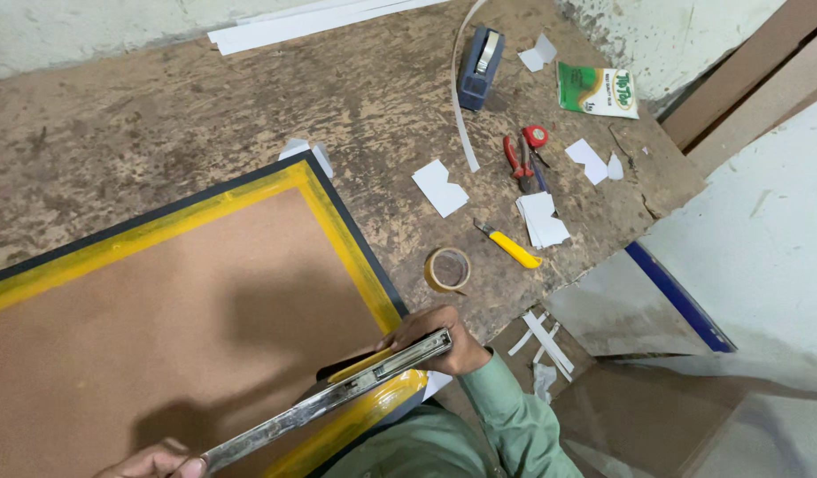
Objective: The person applies yellow tape around the perimeter of a rectangular frame and then staples white corner pieces onto the taped corners using a handheld stapler.
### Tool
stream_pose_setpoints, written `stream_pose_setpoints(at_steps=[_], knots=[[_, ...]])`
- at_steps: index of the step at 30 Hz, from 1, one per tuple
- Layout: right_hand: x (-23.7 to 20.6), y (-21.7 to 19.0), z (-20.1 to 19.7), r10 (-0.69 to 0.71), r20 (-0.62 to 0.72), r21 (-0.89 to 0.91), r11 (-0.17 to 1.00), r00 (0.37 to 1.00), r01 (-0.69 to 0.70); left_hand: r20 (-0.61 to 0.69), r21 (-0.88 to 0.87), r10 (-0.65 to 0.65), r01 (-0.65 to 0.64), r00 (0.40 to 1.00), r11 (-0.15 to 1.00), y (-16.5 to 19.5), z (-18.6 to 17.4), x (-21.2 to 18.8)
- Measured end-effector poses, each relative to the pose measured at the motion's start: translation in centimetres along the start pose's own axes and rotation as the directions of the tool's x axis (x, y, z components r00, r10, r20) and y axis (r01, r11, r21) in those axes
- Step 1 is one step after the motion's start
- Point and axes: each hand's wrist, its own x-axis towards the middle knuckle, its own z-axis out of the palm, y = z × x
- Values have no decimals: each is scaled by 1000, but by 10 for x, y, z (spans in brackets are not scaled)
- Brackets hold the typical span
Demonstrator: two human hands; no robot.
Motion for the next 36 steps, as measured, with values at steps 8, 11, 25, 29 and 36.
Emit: stream_pose_setpoints(at_steps=[8, 11, 25, 29, 36], knots=[[3, -17, 20, -124, 6, -324, 939, 992, 119, -176, 72, -365, 381, 914, 922, 2, -8, 2], [3, 10, 33, -98, -40, -422, 904, 994, 73, -327, 51, -353, 390, 877, 920, 2, 7, 5], [-17, 87, 74, -188, 18, -658, 737, 982, 153, -356, -158, -440, 411, 824, 898, 19, 61, 7], [-15, 88, 82, -222, -27, -688, 712, 975, 143, -384, -137, -457, 439, 803, 888, 31, 64, 10], [-20, 99, 87, -253, -36, -771, 623, 967, 134, -390, -93, -464, 468, 795, 879, 42, 68, 11]])
